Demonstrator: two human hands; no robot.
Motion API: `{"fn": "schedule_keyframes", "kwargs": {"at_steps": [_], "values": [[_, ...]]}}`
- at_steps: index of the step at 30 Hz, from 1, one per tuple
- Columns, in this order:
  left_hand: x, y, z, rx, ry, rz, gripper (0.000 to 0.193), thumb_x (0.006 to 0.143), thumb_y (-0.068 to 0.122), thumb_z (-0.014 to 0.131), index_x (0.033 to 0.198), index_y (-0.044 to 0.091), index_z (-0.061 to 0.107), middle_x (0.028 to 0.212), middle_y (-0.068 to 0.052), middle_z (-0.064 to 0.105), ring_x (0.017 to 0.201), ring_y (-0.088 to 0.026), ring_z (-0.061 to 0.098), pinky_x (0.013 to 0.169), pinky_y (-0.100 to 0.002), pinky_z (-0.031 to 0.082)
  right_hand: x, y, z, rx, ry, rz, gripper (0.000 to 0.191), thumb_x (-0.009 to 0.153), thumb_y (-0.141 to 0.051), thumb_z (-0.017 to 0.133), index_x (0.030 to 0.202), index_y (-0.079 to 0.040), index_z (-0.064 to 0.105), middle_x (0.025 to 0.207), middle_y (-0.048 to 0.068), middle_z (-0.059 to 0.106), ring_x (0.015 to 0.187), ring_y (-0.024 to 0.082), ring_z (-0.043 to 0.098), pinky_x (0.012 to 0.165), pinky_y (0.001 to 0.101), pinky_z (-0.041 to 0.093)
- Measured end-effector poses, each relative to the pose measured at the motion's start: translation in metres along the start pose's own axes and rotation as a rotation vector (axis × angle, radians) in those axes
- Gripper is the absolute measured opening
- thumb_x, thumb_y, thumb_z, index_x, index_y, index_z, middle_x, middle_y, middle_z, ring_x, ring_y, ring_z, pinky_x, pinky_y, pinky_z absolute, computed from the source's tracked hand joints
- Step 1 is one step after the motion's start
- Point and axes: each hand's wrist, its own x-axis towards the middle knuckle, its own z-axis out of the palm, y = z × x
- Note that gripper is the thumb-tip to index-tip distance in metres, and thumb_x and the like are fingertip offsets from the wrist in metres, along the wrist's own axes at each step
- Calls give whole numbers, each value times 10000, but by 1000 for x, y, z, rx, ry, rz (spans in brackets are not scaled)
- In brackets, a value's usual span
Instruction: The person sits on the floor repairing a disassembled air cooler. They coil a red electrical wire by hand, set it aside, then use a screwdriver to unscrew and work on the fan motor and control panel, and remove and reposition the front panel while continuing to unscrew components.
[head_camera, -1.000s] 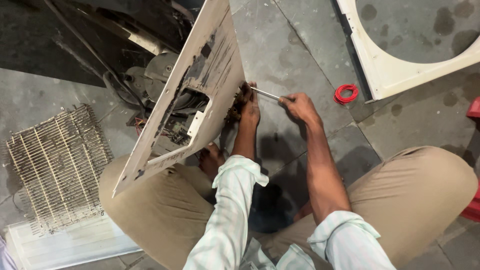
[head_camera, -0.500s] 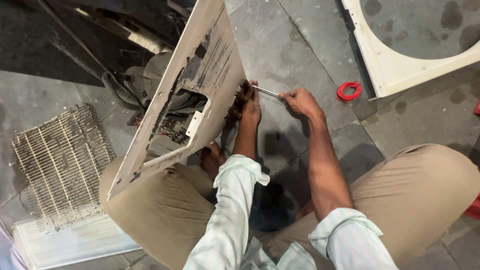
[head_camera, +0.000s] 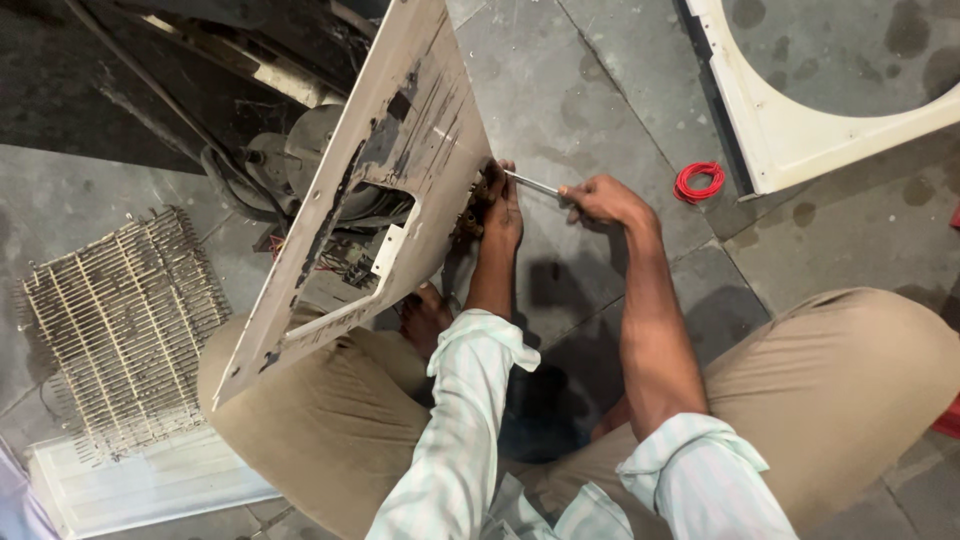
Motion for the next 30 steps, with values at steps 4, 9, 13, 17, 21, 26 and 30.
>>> {"fn": "schedule_keyframes", "kwargs": {"at_steps": [4,9,13,17,21,26,30], "values": [[-3,2,1,7,-12,2,381,925,108,773,1258,22,610,1205,-96,655,1220,-234,617,1130,-309,494,-5,4,11,-138,400,-238,363,858,-355,808,1101,-86,799,867,117,769,755,167,698,723,351,538],[-1,-1,2,38,-6,3,379,929,142,777,1246,23,607,1217,-79,659,1247,-221,609,1110,-315,455,-13,6,29,-32,651,-391,392,734,-270,890,1048,-49,812,832,101,764,706,126,686,659,293,523],[3,-2,-4,83,11,15,411,924,195,779,1267,47,605,1218,-60,656,1251,-215,608,1091,-315,455,-9,9,22,305,126,-55,302,945,-381,757,1009,-89,806,768,27,688,570,104,510,503,295,374],[3,-1,-3,45,-73,59,426,908,174,805,1256,47,596,1219,-72,659,1238,-234,612,1134,-340,456,-1,14,17,65,94,-103,320,959,-398,731,972,-89,811,770,67,703,560,99,520,497,292,402],[2,0,1,54,-20,24,456,911,204,794,1285,32,597,1224,-73,661,1249,-219,609,1161,-328,451,-3,17,25,-131,685,-655,348,811,-320,867,1033,-56,831,859,63,760,707,66,652,626,255,492],[-2,2,3,36,-5,19,466,917,207,785,1302,29,592,1222,-79,655,1248,-220,605,1159,-332,434,-7,12,18,143,262,-323,338,878,-365,809,1043,-71,788,814,52,680,604,92,571,533,296,410],[-2,2,-3,14,-27,32,453,905,151,774,1293,31,575,1224,-86,652,1233,-235,611,1156,-331,445,-3,7,8,137,-189,5,428,932,-507,692,1021,-104,805,749,76,679,494,118,462,463,312,354]]}}
